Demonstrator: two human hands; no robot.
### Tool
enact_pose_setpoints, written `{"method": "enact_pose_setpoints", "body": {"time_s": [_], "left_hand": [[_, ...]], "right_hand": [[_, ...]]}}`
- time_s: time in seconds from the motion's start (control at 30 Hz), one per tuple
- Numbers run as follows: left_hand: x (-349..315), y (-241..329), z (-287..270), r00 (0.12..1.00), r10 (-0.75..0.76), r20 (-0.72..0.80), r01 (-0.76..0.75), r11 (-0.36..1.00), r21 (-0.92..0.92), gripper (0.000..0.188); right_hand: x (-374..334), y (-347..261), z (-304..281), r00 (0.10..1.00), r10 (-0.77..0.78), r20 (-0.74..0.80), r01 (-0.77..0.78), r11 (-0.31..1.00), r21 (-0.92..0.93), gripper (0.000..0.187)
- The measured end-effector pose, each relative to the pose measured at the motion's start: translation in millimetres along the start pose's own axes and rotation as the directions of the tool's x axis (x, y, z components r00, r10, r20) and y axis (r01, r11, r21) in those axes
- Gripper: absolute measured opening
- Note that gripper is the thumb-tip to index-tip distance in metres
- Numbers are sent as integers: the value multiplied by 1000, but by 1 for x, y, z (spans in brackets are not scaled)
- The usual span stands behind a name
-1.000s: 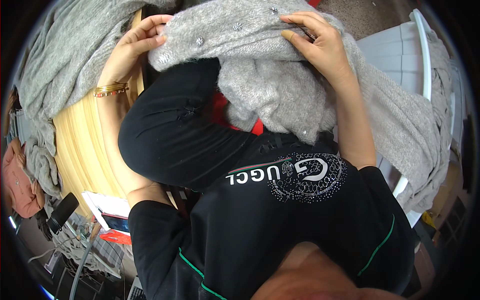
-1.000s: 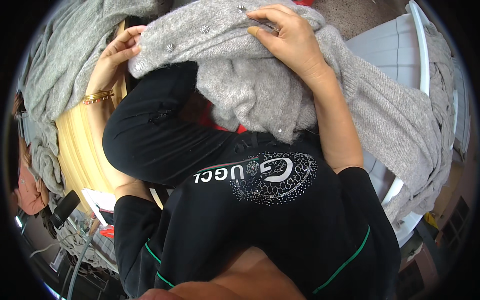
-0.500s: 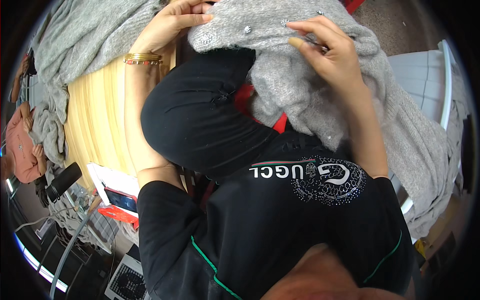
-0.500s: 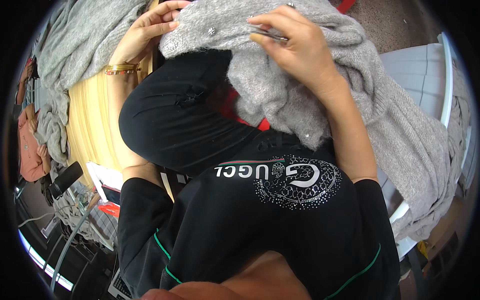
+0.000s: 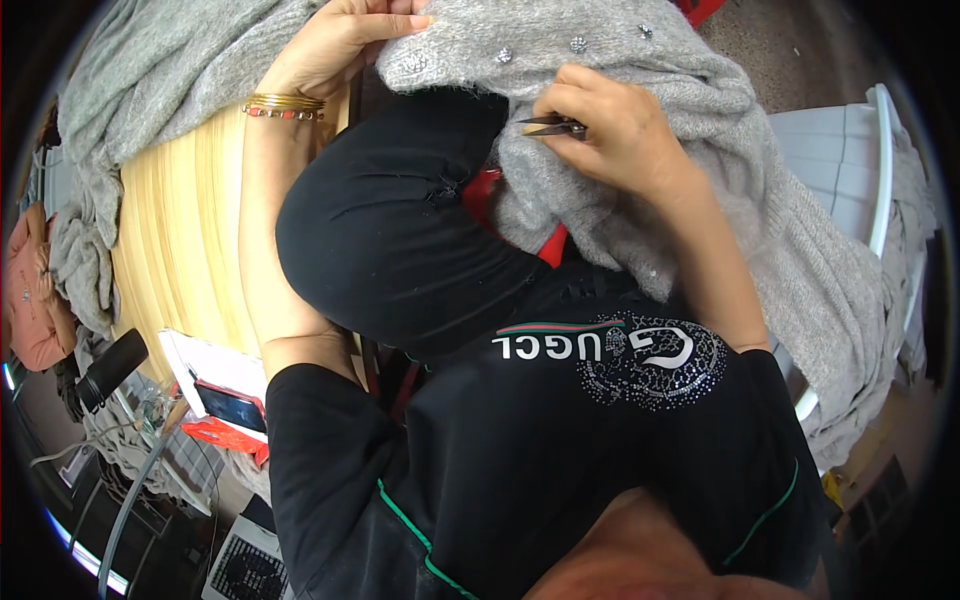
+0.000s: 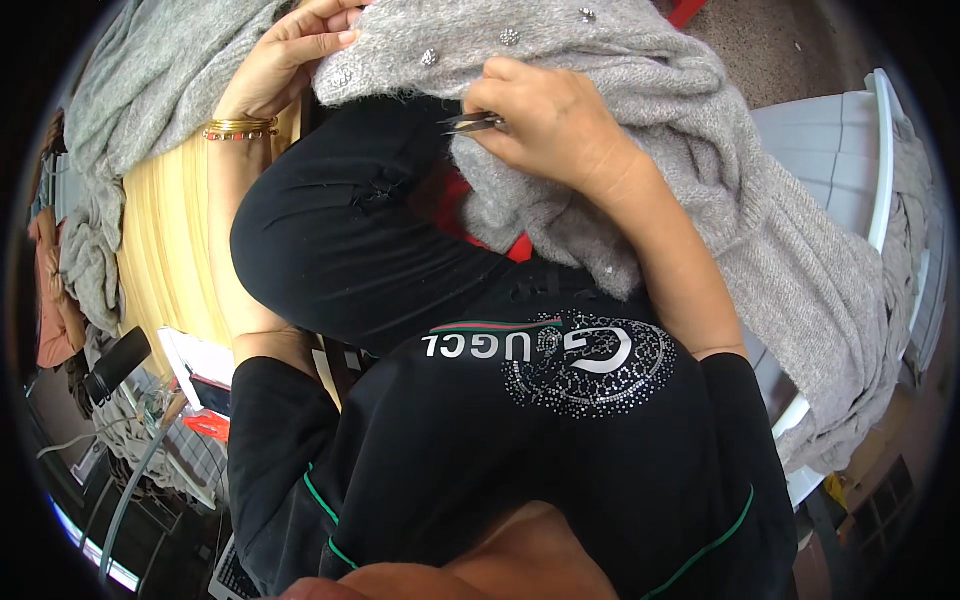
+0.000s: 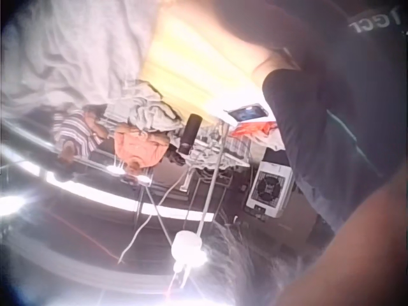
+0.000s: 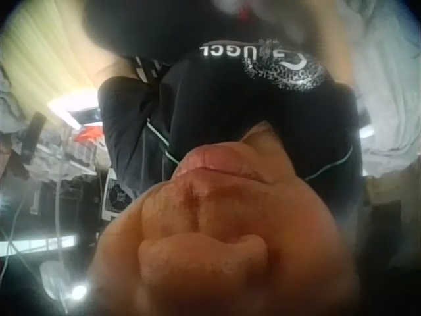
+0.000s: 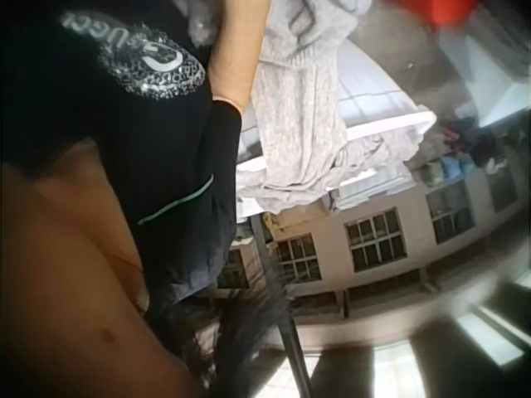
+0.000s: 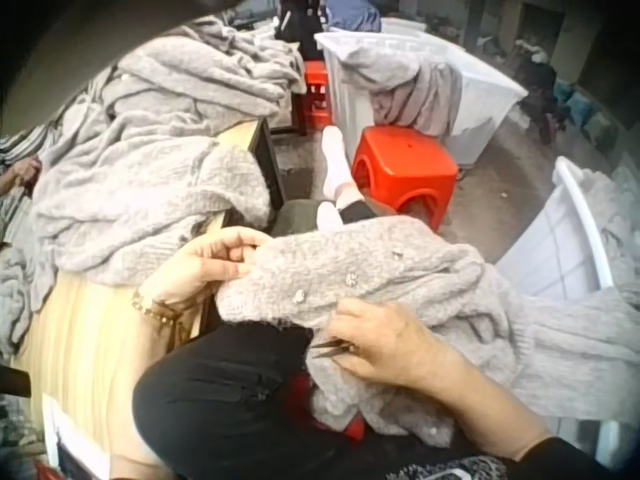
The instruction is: Trimming excess threads from a grey knitted garment using small thread snips.
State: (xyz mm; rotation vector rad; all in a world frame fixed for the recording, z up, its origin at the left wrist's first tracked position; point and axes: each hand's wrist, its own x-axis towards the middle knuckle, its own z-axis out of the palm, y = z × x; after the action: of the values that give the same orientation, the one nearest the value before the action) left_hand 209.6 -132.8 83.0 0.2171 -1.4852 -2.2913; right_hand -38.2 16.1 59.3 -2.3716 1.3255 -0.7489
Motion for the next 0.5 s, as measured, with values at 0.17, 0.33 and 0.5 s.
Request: {"method": "enact_pose_setpoints", "body": {"time_s": [0.17, 0.33, 0.5], "left_hand": [[-6, 14, 12, 933, -180, -312, 219, 971, 95, 40], [31, 12, -3, 999, 48, 20, -49, 998, 27, 40], [53, 63, 67, 970, -160, -181, 182, 977, 109, 42]], "right_hand": [[3, 4, -10, 978, -48, -201, 66, 994, 82, 32], [28, 2, -22, 977, 137, -161, -94, 964, 248, 53], [30, 37, -55, 973, 207, -98, -89, 737, 670, 30]]}}
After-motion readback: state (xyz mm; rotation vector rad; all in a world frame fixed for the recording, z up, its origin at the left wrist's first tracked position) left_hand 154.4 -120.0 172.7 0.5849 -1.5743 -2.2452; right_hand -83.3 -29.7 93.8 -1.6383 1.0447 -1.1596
